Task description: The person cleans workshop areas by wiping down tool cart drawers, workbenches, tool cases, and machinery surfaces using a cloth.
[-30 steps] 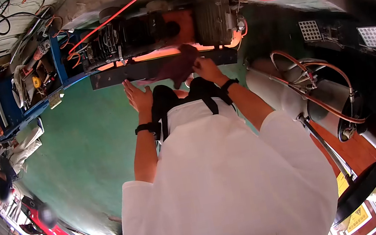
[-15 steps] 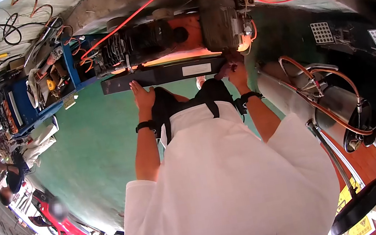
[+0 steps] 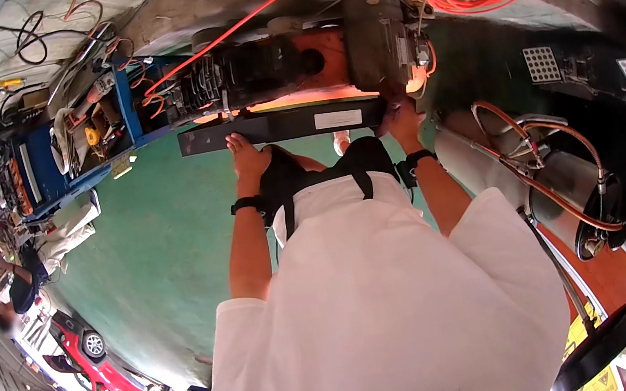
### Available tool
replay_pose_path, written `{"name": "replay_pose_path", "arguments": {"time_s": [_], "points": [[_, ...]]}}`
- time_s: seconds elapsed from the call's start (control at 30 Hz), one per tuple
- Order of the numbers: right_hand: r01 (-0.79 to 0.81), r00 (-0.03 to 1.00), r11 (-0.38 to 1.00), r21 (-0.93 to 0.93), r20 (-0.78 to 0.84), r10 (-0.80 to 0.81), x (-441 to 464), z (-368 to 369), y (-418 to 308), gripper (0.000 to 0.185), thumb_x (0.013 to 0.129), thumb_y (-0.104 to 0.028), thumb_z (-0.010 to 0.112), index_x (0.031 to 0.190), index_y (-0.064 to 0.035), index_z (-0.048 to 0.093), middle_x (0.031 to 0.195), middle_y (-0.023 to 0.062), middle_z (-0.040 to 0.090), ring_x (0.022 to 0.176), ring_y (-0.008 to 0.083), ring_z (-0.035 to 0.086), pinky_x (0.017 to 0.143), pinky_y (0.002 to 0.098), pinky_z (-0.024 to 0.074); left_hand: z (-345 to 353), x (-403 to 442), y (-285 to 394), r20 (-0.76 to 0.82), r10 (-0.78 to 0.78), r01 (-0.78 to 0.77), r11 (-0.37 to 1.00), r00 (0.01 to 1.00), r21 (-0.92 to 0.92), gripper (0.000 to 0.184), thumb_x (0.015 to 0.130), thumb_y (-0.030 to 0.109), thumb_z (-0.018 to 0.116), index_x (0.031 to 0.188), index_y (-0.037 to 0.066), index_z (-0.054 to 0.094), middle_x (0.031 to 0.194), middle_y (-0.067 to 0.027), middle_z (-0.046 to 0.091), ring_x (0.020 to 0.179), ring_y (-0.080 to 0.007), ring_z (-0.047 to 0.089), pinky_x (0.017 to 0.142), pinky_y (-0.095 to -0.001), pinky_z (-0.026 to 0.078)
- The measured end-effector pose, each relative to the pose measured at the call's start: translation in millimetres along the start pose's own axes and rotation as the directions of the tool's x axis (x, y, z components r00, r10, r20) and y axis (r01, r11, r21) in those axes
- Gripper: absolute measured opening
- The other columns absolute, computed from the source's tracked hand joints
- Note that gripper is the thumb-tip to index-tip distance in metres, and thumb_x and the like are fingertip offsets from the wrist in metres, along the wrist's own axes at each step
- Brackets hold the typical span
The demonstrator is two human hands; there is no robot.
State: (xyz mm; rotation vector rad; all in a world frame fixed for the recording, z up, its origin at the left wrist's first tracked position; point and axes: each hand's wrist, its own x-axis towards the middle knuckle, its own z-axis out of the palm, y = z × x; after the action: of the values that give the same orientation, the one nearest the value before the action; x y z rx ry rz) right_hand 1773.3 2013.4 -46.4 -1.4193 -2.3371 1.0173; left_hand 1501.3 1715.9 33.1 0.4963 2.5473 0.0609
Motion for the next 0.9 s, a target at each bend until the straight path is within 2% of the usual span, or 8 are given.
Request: {"name": "replay_pose_path", "arguments": {"time_s": [0.17, 0.23, 0.3, 0.47, 0.57, 0.7, 0.77, 0.9], "points": [[0.325, 0.888, 0.945, -0.023, 0.35, -0.297, -11.5, 13.9, -51.5, 0.042, 0.068, -0.015, 0.07, 0.105, -0.0019, 0.054, 0.096, 0.0217, 0.058, 0.095, 0.0404, 0.058, 0.08, 0.0472, 0.0488, 0.4, 2.9, -4.7, 0.028, -0.006, 0.009, 0.993, 1.0, -0.121, 0.102, 0.078, 0.041, 0.067, 0.145, -0.012, 0.012, 0.151, -0.0358, 0.013, 0.141, -0.0474, 0.017, 0.115, -0.0429, 0.024], [0.401, 0.858, 0.916, -0.018, 0.358, -0.369, -8.6, 15.5, -52.6, 0.04, 0.068, -0.013, 0.068, 0.104, -0.0022, 0.055, 0.094, 0.0217, 0.058, 0.096, 0.041, 0.057, 0.08, 0.0481, 0.0487, -3.9, 1.8, -4.8, 0.048, -0.012, 0.017, 0.993, 0.999, -0.121, 0.1, 0.079, 0.04, 0.067, 0.146, -0.011, 0.012, 0.151, -0.0345, 0.014, 0.142, -0.0459, 0.017, 0.115, -0.0423, 0.025], [0.381, 0.865, 0.92, -0.087, 0.384, -0.322, 3.5, 15.1, -13.0, 0.043, 0.071, -0.016, 0.066, 0.111, -0.0029, 0.054, 0.107, 0.0216, 0.058, 0.099, 0.0411, 0.057, 0.087, 0.0486, 0.0486, -11.8, -0.9, -16.6, 0.076, -0.021, 0.029, 0.994, 0.997, -0.107, 0.098, 0.079, 0.038, 0.067, 0.146, -0.01, 0.013, 0.152, -0.0332, 0.015, 0.142, -0.0444, 0.018, 0.115, -0.0416, 0.026], [0.035, 0.967, 0.981, -0.193, 0.256, 0.016, 23.4, -14.5, 12.2, 0.056, 0.071, -0.02, 0.067, 0.12, 0.0014, 0.049, 0.108, 0.0258, 0.056, 0.102, 0.0424, 0.058, 0.088, 0.0504, 0.0486, -10.7, -3.6, -35.1, 0.055, 0.13, -0.112, 0.962, 0.99, -0.249, 0.087, 0.082, 0.026, 0.063, 0.148, -0.004, 0.016, 0.154, -0.0265, 0.016, 0.144, -0.0374, 0.016, 0.115, -0.0402, 0.026], [0.084, 0.964, 0.931, -0.356, 0.264, 0.014, 15.0, 8.5, -5.2, 0.077, 0.07, -0.018, 0.068, 0.137, 0.0002, 0.034, 0.112, 0.0254, 0.057, 0.098, 0.0426, 0.059, 0.081, 0.0485, 0.0509, -9.5, -6.2, -36.2, 0.045, 0.142, -0.127, 0.962, 0.989, -0.241, 0.085, 0.082, 0.023, 0.062, 0.149, -0.003, 0.015, 0.155, -0.0258, 0.015, 0.144, -0.0378, 0.015, 0.115, -0.0402, 0.026], [0.166, 0.888, 0.943, -0.289, 0.46, -0.015, 8.9, 18.5, -62.8, 0.073, 0.07, -0.019, 0.069, 0.133, 0.0005, 0.038, 0.115, 0.0267, 0.054, 0.098, 0.0431, 0.058, 0.083, 0.0492, 0.0498, -15.7, -8.0, -26.7, 0.073, 0.08, -0.062, 0.974, 0.994, -0.218, 0.086, 0.082, 0.02, 0.062, 0.15, -0.002, 0.014, 0.155, -0.0247, 0.014, 0.144, -0.0364, 0.016, 0.115, -0.0402, 0.027], [0.357, 0.811, 0.93, -0.089, 0.524, -0.261, 4.7, 25.3, -77.8, 0.066, 0.072, -0.019, 0.069, 0.128, 0.0017, 0.042, 0.112, 0.0264, 0.054, 0.099, 0.043, 0.057, 0.085, 0.0494, 0.0494, -8.9, -6.3, -27.8, 0.05, 0.084, -0.073, 0.979, 0.995, -0.192, 0.086, 0.082, 0.019, 0.062, 0.15, 0.0, 0.013, 0.156, -0.0232, 0.013, 0.145, -0.035, 0.016, 0.114, -0.04, 0.027], [0.276, 0.835, 0.948, -0.159, 0.528, -0.154, -0.4, 9.6, -111.7, 0.058, 0.072, -0.02, 0.067, 0.123, 0.0021, 0.046, 0.112, 0.0269, 0.054, 0.102, 0.0437, 0.057, 0.087, 0.0489, 0.0497, -7.6, -3.5, -28.2, 0.066, 0.081, -0.067, 0.98, 0.995, -0.189, 0.085, 0.082, 0.02, 0.062, 0.15, 0.001, 0.014, 0.156, -0.0229, 0.014, 0.144, -0.0348, 0.017, 0.114, -0.0401, 0.028]]}}
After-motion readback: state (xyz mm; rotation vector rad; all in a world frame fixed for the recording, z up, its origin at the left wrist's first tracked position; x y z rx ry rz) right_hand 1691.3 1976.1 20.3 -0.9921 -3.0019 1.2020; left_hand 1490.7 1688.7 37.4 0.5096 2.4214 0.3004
